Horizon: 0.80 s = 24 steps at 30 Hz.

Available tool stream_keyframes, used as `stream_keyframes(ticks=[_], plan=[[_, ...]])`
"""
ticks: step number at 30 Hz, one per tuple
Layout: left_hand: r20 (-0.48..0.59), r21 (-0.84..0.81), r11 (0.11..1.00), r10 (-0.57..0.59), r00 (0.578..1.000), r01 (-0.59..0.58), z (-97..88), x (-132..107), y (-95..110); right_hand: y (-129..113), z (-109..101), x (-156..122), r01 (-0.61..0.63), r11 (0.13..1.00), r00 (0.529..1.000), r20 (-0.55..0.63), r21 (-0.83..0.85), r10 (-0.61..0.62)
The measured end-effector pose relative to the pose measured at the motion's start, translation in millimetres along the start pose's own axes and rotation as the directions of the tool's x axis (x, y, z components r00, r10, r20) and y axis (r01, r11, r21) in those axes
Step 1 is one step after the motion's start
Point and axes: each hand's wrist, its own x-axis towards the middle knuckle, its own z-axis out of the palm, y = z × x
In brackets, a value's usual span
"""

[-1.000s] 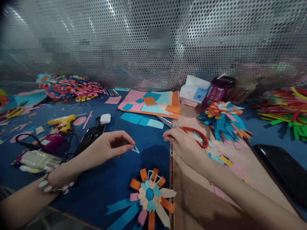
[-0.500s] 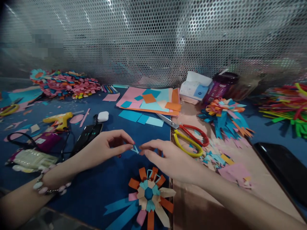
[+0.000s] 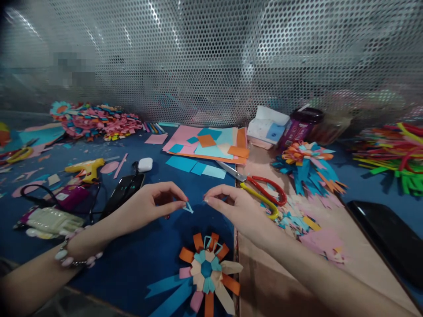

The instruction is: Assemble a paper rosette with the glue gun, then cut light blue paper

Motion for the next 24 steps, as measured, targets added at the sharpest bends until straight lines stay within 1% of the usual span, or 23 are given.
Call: stream_keyframes(ticks=[2, 4, 5, 6, 7, 8, 9, 10, 11, 12, 13, 14, 16, 18, 19, 20, 21, 22, 23, 24], plan=[[-0.003, -0.004, 1.0, 0.01, 1.0, -0.01, 0.2, 1, -1, 1, 1, -1, -0.054, 0.97, 0.999, 0.007, 0.237, 0.054], [-0.001, -0.003, 1.0, 0.015, 1.0, -0.015, 0.6, 1, -2, 0, 3, -2, -0.119, 0.895, 0.993, 0.05, 0.429, 0.108], [0.0, 0.0, 1.0, 0.016, 1.0, -0.016, 0.9, 1, -2, -1, 4, -3, -0.136, 0.861, 0.991, 0.071, 0.49, 0.116], [0.002, 0.002, 1.0, 0.015, 1.0, -0.015, 1.2, 1, -2, -2, 5, -4, -0.135, 0.846, 0.991, 0.08, 0.516, 0.109], [0.004, 0.004, 1.0, 0.016, 1.0, -0.016, 1.4, 1, -3, -4, 6, -4, -0.111, 0.857, 0.994, 0.064, 0.503, 0.092], [0.004, 0.005, 1.0, 0.017, 1.0, -0.017, 1.7, 0, -3, -5, 6, -5, -0.074, 0.893, 0.997, 0.03, 0.444, 0.068], [0.003, 0.005, 1.0, 0.021, 1.0, -0.021, 1.9, 0, -3, -5, 6, -5, -0.03, 0.939, 0.999, -0.015, 0.342, 0.037], [0.0, 0.004, 1.0, 0.027, 1.0, -0.027, 2.2, 0, -3, -6, 5, -5, 0.016, 0.978, 0.998, -0.055, 0.206, -0.004], [-0.004, 0.002, 0.999, 0.034, 0.999, -0.034, 2.4, 0, -3, -6, 4, -5, 0.06, 0.997, 0.995, -0.082, 0.055, -0.055], [-0.008, -0.003, 0.999, 0.041, 0.999, -0.041, 2.5, 0, -3, -5, 4, -5, 0.107, 0.99, 0.99, -0.081, -0.094, -0.114], [-0.013, -0.01, 0.999, 0.049, 0.999, -0.049, 2.6, 0, -3, -5, 3, -5, 0.163, 0.961, 0.983, -0.052, -0.221, -0.178], [-0.017, -0.019, 0.998, 0.055, 0.998, -0.056, 2.6, 0, -3, -4, 3, -5, 0.229, 0.918, 0.97, -0.003, -0.324, -0.243], [-0.027, -0.029, 0.997, 0.065, 0.997, -0.066, 2.5, 0, -3, -3, 3, -5, 0.369, 0.804, 0.925, 0.1, -0.466, -0.367], [-0.035, -0.026, 0.997, 0.072, 0.997, -0.073, 2.1, 0, -3, -2, 4, -6, 0.461, 0.699, 0.88, 0.181, -0.547, -0.439], [-0.039, -0.021, 0.997, 0.074, 0.996, -0.075, 1.8, 0, -3, -2, 4, -7, 0.473, 0.668, 0.871, 0.19, -0.574, -0.453], [-0.042, -0.015, 0.997, 0.075, 0.996, -0.076, 1.5, 0, -4, -3, 4, -8, 0.462, 0.663, 0.875, 0.183, -0.589, -0.447], [-0.043, -0.011, 0.997, 0.076, 0.996, -0.077, 1.3, 0, -4, -4, 3, -9, 0.435, 0.686, 0.89, 0.162, -0.583, -0.427], [-0.042, -0.009, 0.997, 0.076, 0.996, -0.077, 1.2, 0, -4, -5, 3, -10, 0.398, 0.737, 0.91, 0.132, -0.547, -0.393], [-0.041, -0.007, 0.997, 0.076, 0.996, -0.076, 1.2, 0, -4, -7, 2, -11, 0.352, 0.806, 0.932, 0.099, -0.476, -0.348], [-0.041, -0.007, 0.997, 0.075, 0.996, -0.075, 1.4, 0, -4, -8, 1, -12, 0.302, 0.881, 0.952, 0.074, -0.364, -0.296]])
